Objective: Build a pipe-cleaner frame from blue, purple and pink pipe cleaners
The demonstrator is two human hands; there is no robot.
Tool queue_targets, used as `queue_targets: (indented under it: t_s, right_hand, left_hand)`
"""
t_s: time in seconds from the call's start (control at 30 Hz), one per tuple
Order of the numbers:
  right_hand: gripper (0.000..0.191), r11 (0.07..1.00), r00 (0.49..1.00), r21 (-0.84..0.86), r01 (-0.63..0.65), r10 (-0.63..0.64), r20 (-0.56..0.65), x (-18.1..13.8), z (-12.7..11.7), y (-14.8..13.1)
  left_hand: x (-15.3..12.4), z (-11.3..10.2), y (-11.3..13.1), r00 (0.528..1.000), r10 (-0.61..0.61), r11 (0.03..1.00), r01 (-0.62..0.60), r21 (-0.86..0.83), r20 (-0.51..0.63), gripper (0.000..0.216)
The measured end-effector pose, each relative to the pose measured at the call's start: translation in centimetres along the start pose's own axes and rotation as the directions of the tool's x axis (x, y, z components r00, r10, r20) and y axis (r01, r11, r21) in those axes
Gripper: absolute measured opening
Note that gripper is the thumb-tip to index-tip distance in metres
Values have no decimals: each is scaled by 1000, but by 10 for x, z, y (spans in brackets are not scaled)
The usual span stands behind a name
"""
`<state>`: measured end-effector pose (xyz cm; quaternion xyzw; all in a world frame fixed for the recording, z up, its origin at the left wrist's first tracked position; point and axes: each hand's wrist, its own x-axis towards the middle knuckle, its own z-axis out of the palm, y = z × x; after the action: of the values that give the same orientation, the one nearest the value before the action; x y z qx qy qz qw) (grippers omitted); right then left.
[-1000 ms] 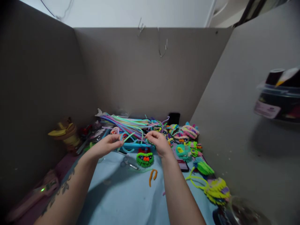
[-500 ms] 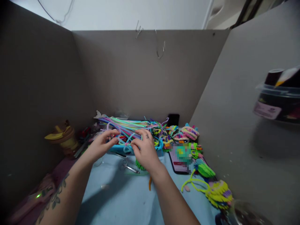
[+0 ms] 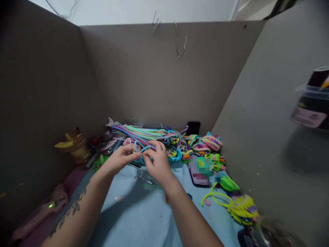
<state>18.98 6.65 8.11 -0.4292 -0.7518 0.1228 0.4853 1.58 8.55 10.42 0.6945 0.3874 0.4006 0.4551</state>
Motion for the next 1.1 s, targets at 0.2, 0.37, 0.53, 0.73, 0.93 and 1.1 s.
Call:
queue_targets:
  t_s: [0.2, 0.37, 0.53, 0.73, 0.93, 1.1]
  right_hand:
    - [17, 738, 962, 628, -247, 107, 253, 1, -2, 7]
    - [22, 531, 952, 795, -294, 89, 293, 1, -7, 17]
    - [25, 519, 950, 805, -286, 264, 168, 6, -20, 33]
    - [24, 900, 978, 400, -177, 206, -31, 7, -19, 18]
    - [16, 914, 966, 319, -251, 257, 25, 1, 6, 6]
    - [14, 855, 947, 434, -284, 321, -12, -2, 21, 11]
  left_hand:
    - [2, -3, -11, 987, -115, 907, 150, -393, 111, 26]
    - [5, -9, -17, 973, -193, 827, 230, -514, 127, 28]
    - [7, -17, -18, 982, -186, 893, 161, -419, -19, 31]
    - [4, -8, -9, 995, 9, 999, -13, -45, -99, 24]
    - [0, 5, -1, 985, 171, 956, -173, 237, 31, 17]
    - [-3, 9, 3, 983, 179, 940, -180, 291, 31, 16]
